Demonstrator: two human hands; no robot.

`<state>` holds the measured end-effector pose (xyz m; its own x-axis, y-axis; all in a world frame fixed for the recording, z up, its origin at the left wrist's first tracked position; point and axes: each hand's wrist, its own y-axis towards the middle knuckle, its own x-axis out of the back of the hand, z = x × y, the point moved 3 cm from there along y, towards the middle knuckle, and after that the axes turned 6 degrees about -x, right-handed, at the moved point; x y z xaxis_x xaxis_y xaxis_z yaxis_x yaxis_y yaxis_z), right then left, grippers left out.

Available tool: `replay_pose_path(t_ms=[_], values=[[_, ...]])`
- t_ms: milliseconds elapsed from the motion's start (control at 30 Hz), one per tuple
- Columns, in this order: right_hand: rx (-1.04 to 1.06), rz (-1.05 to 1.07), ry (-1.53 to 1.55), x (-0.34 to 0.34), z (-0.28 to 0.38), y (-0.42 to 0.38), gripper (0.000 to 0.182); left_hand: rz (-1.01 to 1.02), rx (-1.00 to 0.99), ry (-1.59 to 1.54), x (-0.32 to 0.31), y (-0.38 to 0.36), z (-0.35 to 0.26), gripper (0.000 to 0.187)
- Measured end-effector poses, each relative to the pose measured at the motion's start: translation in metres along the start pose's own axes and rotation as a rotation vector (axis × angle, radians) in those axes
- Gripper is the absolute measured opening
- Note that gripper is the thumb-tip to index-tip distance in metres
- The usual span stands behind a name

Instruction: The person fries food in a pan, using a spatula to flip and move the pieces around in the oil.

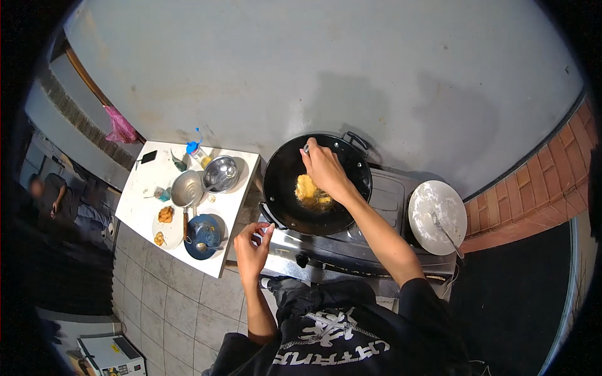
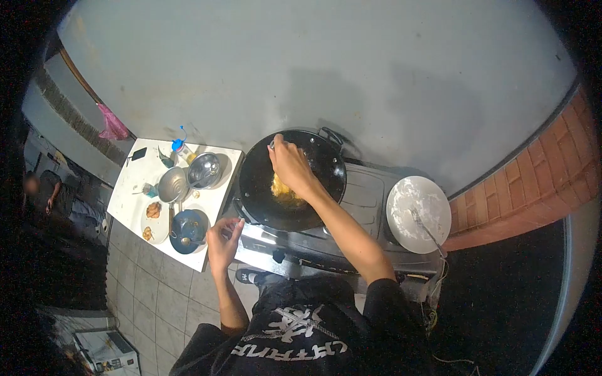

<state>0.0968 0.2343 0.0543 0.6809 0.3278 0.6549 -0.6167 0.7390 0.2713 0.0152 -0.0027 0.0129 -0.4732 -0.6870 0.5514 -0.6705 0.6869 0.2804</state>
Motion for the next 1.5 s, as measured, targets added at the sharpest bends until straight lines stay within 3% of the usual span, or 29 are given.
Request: replay_pose_path(t_ms=[467, 900, 1267, 1500], values=[[-0.018, -0.078, 0.219, 0.02, -0.051, -0.008, 0.021, -0.007, -0.04, 0.004, -0.002, 0.001, 0.001, 0.022], [0.092, 0.029, 0.191, 0.034, -0.008, -0.017, 0.021, -0.005, 0.004, 0.002, -0.001, 0.0, 0.003, 0.022], [0.265, 0.036, 0.073, 0.01, 0.026, -0.013, 0.024, 0.004, 0.019, 0.001, -0.001, -0.002, 0.004, 0.022], [0.271, 0.108, -0.039, -0.012, 0.039, -0.009, 0.026, 0.006, 0.038, 0.005, 0.001, -0.002, 0.008, 0.022]])
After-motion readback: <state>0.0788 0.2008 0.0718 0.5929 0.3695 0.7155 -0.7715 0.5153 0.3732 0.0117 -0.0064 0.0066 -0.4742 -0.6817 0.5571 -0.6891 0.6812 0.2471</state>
